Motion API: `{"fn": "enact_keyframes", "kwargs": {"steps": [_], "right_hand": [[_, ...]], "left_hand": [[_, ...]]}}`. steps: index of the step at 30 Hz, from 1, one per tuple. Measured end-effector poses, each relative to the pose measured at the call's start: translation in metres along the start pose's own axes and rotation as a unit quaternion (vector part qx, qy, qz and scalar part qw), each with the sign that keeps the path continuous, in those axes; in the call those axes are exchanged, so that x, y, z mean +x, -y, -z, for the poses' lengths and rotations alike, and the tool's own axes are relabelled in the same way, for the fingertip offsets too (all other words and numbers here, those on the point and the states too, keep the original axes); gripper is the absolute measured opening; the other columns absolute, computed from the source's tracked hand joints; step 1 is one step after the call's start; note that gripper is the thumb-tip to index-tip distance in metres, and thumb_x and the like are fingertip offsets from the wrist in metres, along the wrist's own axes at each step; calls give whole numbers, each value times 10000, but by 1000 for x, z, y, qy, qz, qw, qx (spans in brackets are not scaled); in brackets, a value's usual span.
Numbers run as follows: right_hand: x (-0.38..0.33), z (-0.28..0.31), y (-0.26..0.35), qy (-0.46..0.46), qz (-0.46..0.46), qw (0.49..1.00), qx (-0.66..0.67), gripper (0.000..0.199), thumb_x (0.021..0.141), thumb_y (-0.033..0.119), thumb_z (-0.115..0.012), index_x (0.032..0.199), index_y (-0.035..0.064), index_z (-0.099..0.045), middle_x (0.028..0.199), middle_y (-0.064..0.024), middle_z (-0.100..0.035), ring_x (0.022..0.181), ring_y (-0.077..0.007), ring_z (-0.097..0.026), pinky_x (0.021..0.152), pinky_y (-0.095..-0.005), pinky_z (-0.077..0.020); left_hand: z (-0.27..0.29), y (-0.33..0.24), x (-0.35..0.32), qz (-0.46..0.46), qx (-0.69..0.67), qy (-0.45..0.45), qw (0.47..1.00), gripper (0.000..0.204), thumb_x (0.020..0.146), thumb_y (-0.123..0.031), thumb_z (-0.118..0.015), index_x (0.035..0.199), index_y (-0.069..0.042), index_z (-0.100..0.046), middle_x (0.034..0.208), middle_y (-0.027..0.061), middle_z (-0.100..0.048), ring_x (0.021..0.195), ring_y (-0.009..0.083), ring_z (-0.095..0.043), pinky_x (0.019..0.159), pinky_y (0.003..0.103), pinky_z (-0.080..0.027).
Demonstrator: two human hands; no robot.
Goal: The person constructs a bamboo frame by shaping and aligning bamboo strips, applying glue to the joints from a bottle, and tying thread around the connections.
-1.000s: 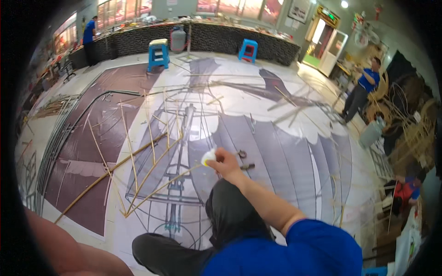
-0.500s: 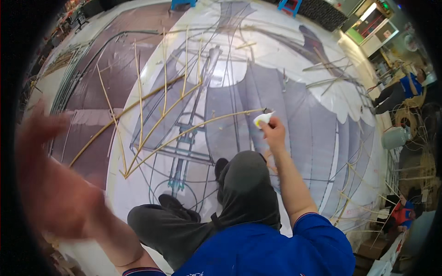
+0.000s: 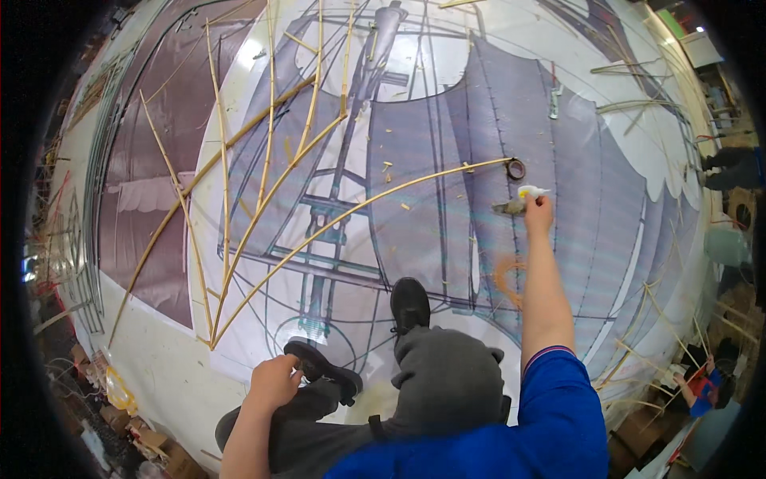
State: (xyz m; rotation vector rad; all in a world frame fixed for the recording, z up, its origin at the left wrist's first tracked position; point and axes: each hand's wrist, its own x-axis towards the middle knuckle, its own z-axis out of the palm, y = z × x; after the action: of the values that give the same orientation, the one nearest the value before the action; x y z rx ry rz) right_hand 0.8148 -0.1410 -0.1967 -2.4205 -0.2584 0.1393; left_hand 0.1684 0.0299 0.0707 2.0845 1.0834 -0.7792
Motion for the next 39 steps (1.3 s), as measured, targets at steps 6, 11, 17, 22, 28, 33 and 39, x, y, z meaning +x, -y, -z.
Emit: {"fn": "enact_keyframes", "kwargs": {"steps": [6,11,17,22,28,33,39], "right_hand": [[74,-47,-15,-12,-12,999,29,292,893,288,-770,936,9,-694,754,-50,-690,662,-169,-639,635,-350,-506],[90,-71,-20,4,-104,993,62,260,900,275,-764,900,28,-685,755,-49,-690,570,-149,-608,474,-320,-469],[85,-84,-3,28,-167,981,98,294,897,295,-769,882,23,-659,749,-63,-687,559,-153,-604,470,-336,-458],[99,-77,-21,64,-173,981,55,297,919,315,-760,925,40,-648,724,-44,-651,527,-151,-566,423,-330,-431],[74,-82,-4,152,-230,954,119,313,940,329,-743,970,38,-633,726,-57,-632,498,-150,-529,419,-323,-426],[120,-42,-54,41,-128,991,9,297,912,309,-742,905,19,-679,772,-89,-688,575,-227,-590,525,-409,-496],[-18,-34,29,115,83,988,67,223,917,221,-712,835,19,-666,785,-76,-676,715,-180,-610,686,-360,-508]], "left_hand": [[0,13,28,69,-39,46,996,233,924,-218,-689,1095,-62,-717,905,147,-757,860,334,-730,778,451,-557],[8,9,44,84,-32,40,995,232,897,-201,-705,1093,-79,-722,896,129,-753,842,332,-722,775,451,-556],[19,4,50,96,-36,21,994,208,905,-193,-693,1075,-75,-722,896,133,-751,836,338,-719,775,456,-553],[16,-1,56,86,-48,27,995,199,908,-188,-690,1072,-82,-724,887,133,-748,840,342,-716,777,457,-551],[17,4,35,74,-24,1,997,201,913,-212,-676,1059,-76,-705,958,160,-731,886,380,-697,773,485,-538],[22,-16,44,27,-28,-11,999,247,935,-226,-669,1128,-74,-691,1002,160,-725,906,385,-692,783,487,-540],[41,-46,11,-47,-67,-99,992,238,928,-226,-661,1116,-81,-666,941,140,-696,901,362,-681,775,485,-532]]}}
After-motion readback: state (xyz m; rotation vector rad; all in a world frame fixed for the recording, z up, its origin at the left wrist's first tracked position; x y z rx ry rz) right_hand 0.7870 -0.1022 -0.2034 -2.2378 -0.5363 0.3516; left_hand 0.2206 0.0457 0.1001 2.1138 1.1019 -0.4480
